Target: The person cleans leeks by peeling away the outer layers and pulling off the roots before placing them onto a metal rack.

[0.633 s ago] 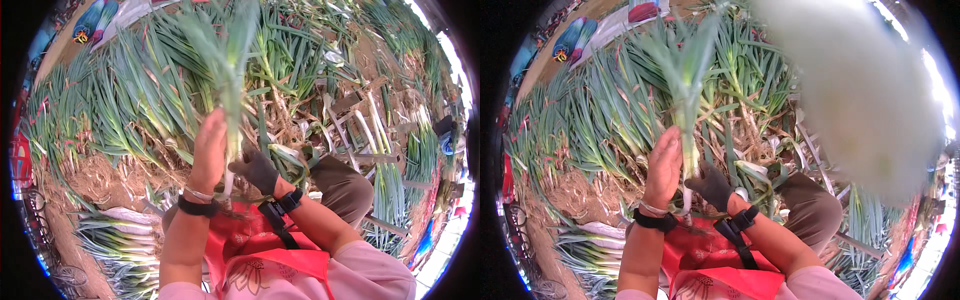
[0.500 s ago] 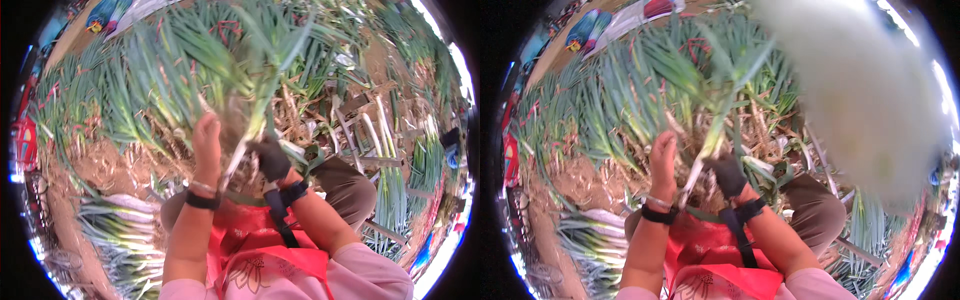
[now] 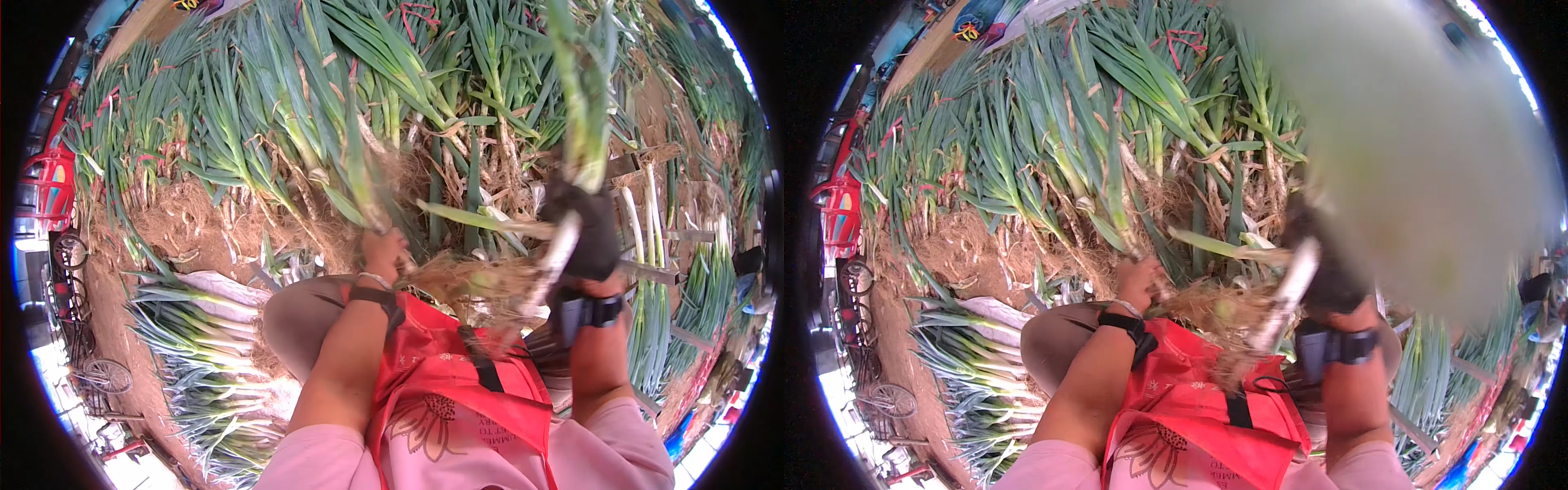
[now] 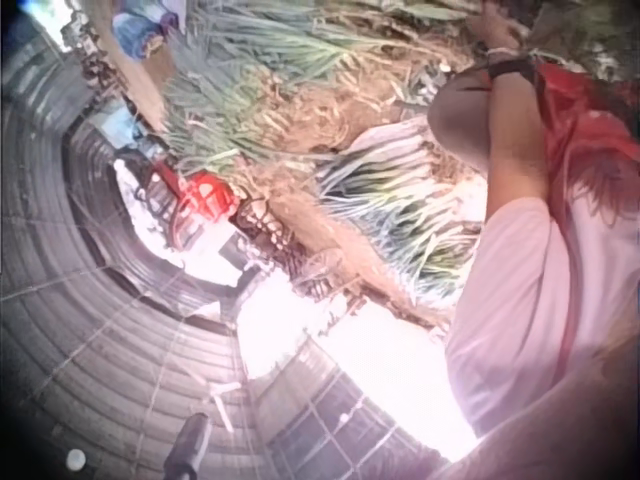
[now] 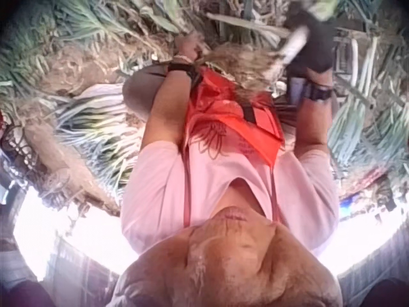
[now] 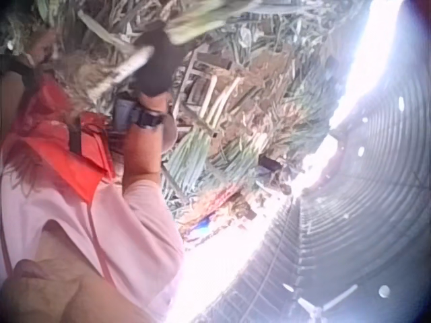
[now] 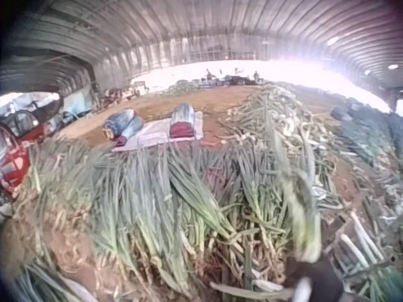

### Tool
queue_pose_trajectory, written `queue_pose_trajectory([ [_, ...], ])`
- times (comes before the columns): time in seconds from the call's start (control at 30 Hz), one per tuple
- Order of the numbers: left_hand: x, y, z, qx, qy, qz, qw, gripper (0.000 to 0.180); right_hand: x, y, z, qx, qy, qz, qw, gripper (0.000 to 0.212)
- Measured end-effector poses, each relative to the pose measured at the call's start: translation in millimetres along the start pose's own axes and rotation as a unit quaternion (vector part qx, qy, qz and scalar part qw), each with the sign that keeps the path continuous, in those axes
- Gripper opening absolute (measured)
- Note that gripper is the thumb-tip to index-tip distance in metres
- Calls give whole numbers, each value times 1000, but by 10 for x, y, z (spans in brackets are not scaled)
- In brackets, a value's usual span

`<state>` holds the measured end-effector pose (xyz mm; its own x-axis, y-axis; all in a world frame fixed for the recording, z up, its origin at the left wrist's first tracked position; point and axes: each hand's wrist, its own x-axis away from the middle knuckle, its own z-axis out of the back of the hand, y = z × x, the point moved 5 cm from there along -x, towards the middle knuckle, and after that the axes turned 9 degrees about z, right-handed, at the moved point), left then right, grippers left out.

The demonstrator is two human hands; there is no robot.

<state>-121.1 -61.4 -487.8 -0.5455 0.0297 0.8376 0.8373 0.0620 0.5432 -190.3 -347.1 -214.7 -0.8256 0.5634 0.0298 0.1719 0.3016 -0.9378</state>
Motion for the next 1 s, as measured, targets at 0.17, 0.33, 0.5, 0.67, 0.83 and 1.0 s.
queue_pose_trajectory([
  [0.17, 216, 139, 77, -99, 35, 0, 994, 19, -755, -625, 501, -42, -163, -54, 984, 56],
  [0.33, 524, 231, -428, -12, -121, -21, 992, 18, -1611, 219, 844, 560, -29, 225, 797, 60],
  [0.5, 707, -198, -590, -159, -186, -119, 962, 29, -302, 1928, -896, 431, -286, -135, 845, 53],
  [0.67, 843, 561, -146, -413, -74, -188, 888, 29, -137, 1757, -842, 423, -240, -88, 870, 43],
  [0.83, 1385, 1634, -222, 11, -154, -212, 965, 45, 280, 1006, -735, 273, -205, -83, 936, 42],
  [1.0, 1991, 2114, -553, -43, -289, -293, 910, 50, 569, 532, -1072, 185, -250, -7, 950, 44],
])
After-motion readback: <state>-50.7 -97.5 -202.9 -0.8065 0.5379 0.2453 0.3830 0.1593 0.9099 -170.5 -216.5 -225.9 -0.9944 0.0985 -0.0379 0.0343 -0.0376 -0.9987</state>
